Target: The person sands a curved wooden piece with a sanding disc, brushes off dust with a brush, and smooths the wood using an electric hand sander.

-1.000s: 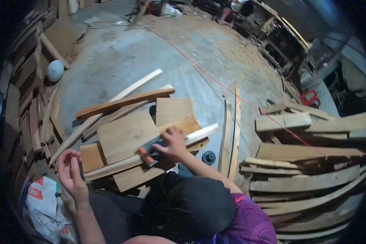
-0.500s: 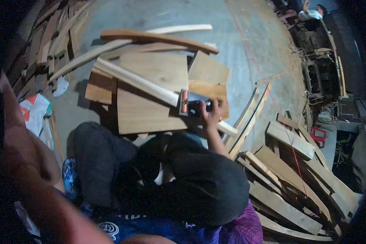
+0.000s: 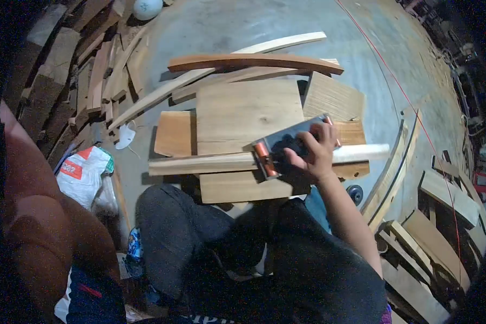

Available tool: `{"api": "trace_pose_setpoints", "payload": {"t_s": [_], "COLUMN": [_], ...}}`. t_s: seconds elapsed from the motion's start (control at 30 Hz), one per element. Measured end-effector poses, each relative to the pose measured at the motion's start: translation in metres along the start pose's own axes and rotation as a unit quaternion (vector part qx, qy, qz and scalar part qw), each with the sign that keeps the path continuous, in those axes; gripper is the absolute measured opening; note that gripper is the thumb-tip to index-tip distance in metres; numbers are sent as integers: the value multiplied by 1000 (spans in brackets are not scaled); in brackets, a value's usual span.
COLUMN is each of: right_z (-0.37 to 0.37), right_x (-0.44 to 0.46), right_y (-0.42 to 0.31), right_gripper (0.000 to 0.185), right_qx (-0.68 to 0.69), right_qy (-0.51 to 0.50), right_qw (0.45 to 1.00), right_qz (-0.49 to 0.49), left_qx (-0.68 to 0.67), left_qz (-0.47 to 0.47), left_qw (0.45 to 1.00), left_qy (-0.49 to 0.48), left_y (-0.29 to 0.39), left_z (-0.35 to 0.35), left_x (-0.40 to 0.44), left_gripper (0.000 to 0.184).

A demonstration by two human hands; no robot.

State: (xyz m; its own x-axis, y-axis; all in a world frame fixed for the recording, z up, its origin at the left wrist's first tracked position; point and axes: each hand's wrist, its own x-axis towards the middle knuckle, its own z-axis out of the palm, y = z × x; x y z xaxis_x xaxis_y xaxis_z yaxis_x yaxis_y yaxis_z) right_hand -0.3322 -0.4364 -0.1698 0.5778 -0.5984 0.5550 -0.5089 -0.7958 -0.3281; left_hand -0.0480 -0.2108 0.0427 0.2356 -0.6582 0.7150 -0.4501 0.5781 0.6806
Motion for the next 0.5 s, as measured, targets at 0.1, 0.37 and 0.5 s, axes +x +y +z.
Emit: {"api": "trace_pose_setpoints", "payload": {"t_s": [0.1, 0.37, 0.5], "right_z": [-4, -21, -28], "right_x": [1, -55, -35], "right_y": [-8, 21, -26], "right_gripper": [39, 38, 32], "right_qx": [-15, -148, -140], "right_qy": [15, 58, 14], "right_qw": [1000, 984, 986], "right_qz": [-19, 74, 92], "left_qx": [-3, -14, -18], "left_qz": [-2, 5, 8], "left_qw": [1000, 1000, 1000], "left_qy": [1, -3, -2], "left_y": [-1, 0, -6], "left_z": [6, 10, 23], "left_x": [6, 8, 19], "left_gripper": [53, 59, 62]}}
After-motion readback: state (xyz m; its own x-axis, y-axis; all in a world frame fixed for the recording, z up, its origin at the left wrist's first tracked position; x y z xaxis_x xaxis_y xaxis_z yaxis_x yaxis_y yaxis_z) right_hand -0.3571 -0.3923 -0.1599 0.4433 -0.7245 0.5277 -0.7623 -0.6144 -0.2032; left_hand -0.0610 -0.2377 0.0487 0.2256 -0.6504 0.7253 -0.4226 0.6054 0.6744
